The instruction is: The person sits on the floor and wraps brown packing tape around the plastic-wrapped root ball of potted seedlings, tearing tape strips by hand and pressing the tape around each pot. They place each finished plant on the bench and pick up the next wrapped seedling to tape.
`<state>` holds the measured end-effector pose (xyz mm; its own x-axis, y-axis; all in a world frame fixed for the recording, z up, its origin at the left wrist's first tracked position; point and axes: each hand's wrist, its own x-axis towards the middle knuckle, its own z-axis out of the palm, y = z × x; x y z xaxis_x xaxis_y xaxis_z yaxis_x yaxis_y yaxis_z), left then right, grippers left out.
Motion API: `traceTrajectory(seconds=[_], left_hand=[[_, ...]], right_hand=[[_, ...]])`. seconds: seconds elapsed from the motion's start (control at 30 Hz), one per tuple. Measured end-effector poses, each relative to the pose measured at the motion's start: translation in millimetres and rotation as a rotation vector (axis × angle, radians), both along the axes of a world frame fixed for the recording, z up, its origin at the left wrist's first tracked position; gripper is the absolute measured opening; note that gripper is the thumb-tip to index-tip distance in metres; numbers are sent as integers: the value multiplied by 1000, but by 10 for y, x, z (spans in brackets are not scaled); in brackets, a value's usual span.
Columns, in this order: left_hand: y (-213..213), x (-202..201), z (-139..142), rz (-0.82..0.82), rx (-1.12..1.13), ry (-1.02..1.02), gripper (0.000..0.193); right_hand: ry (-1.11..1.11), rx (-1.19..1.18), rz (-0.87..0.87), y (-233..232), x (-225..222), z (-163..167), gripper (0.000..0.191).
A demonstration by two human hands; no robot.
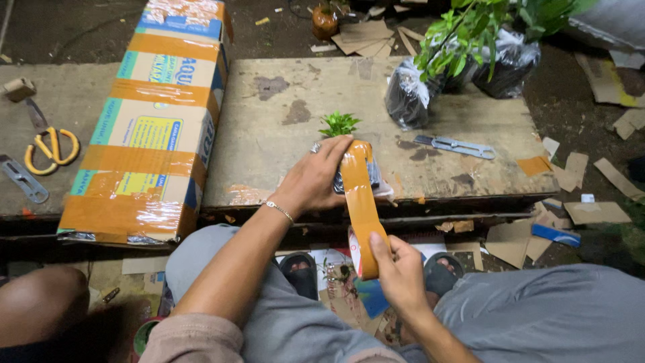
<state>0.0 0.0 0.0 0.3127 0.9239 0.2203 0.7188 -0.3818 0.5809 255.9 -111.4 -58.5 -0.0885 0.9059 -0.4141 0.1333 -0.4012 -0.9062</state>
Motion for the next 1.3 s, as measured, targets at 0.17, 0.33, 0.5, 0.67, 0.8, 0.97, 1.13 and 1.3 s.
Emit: traceTrajectory(seconds=[0.17,0.33,0.5,0.67,0.8,0.97,1.13,1.3], left_hand=[[-61,106,338,-176,396,341,99],[-14,132,406,-313,403,414,75],[21,93,352,-340,384,335,60],[44,95,337,-320,394,396,63],[-32,141,473,-319,457,390,68],[-322,197,697,-176,412,551,111],[-1197,426,670,357,133,12,83],[-1780,1193,197,631,-753,-894,54]], right_hand=[[242,419,230,-207,4,367,36],[327,371,261,-241,-16,512,48],[410,109,192,-187,34,593,42],[357,-270,89,-221,35,614,32],[368,-422,46,-253,98,657,30],[284,-297,151,-373,199,674,24],[196,-230,344,-290,428,735,19],[2,-220,668,17,503,777,26]])
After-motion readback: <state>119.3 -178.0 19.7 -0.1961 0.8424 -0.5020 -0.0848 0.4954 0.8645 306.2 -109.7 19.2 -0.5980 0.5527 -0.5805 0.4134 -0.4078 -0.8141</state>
